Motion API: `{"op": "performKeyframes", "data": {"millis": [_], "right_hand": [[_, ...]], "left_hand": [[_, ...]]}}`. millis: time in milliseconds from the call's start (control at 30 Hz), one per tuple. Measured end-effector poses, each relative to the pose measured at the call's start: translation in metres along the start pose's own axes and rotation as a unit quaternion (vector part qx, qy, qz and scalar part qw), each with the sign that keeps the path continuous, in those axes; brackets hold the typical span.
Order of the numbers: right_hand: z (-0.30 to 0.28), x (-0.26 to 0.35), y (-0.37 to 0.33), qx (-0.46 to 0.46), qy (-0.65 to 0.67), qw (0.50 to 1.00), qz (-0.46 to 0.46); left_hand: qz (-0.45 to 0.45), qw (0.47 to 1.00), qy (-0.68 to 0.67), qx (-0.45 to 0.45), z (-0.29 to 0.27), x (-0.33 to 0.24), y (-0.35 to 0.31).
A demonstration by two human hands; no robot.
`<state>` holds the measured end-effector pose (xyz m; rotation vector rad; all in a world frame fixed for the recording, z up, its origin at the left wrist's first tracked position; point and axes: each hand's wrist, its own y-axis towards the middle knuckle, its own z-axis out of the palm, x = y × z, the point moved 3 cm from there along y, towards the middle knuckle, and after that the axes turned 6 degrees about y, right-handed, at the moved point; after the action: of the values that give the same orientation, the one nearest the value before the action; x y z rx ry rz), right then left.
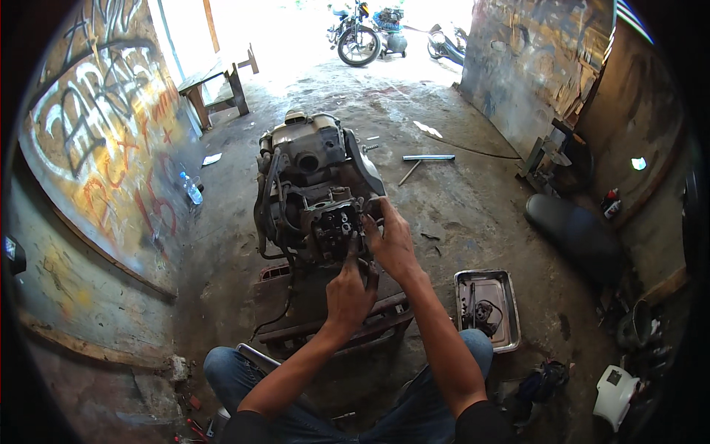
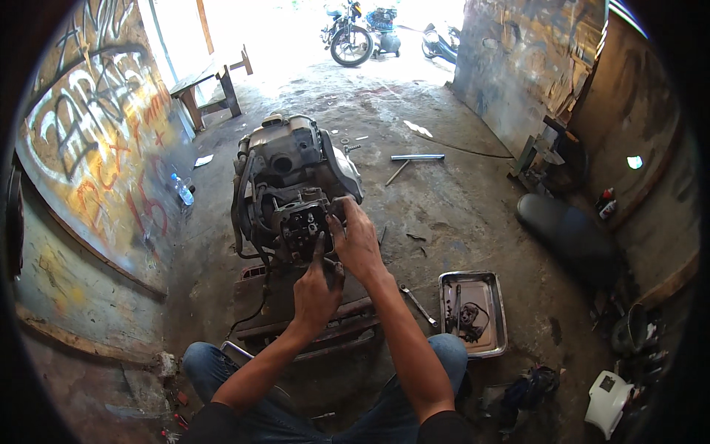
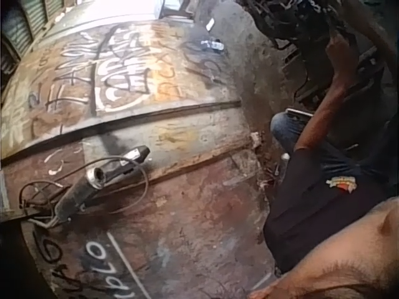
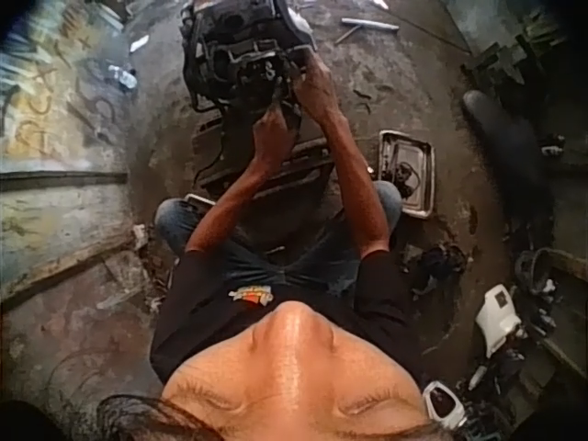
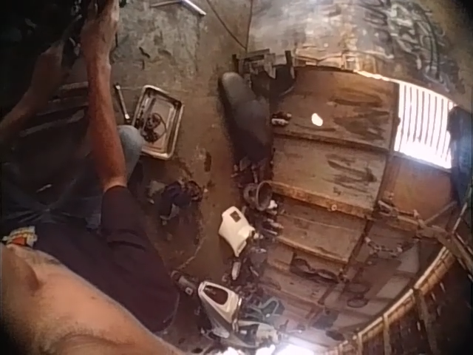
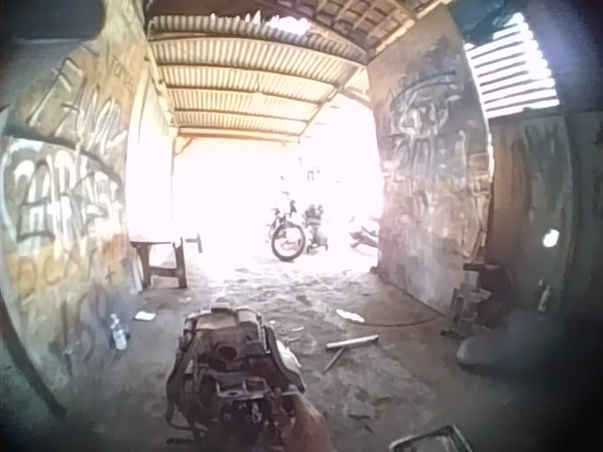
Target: The recorder is disassembling a motorcycle engine by removing the cylinder head and block.
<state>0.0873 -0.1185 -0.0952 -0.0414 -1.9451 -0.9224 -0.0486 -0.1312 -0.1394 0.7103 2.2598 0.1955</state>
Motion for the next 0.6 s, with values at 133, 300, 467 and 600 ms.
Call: {"op": "performKeyframes", "data": {"millis": [133, 300, 467, 600], "right_hand": [[0.004, -0.002, -0.021, 0.009, 0.042, 0.996, 0.075], [0.009, 0.006, -0.029, 0.009, -0.061, 0.998, 0.0], [0.003, 0.006, -0.02, 0.023, -0.12, 0.989, -0.081], [0.011, 0.004, -0.026, -0.001, -0.167, 0.984, -0.061]], "left_hand": [[0.007, 1.0, -0.018, 0.016, 0.014, 0.002, -0.002], [-0.009, 0.981, -0.184, 0.054, 0.029, 0.012, -0.002], [-0.013, 0.986, -0.166, 0.02, 0.031, 0.006, -0.005], [-0.002, 0.991, -0.128, 0.038, 0.03, 0.01, -0.008]]}}
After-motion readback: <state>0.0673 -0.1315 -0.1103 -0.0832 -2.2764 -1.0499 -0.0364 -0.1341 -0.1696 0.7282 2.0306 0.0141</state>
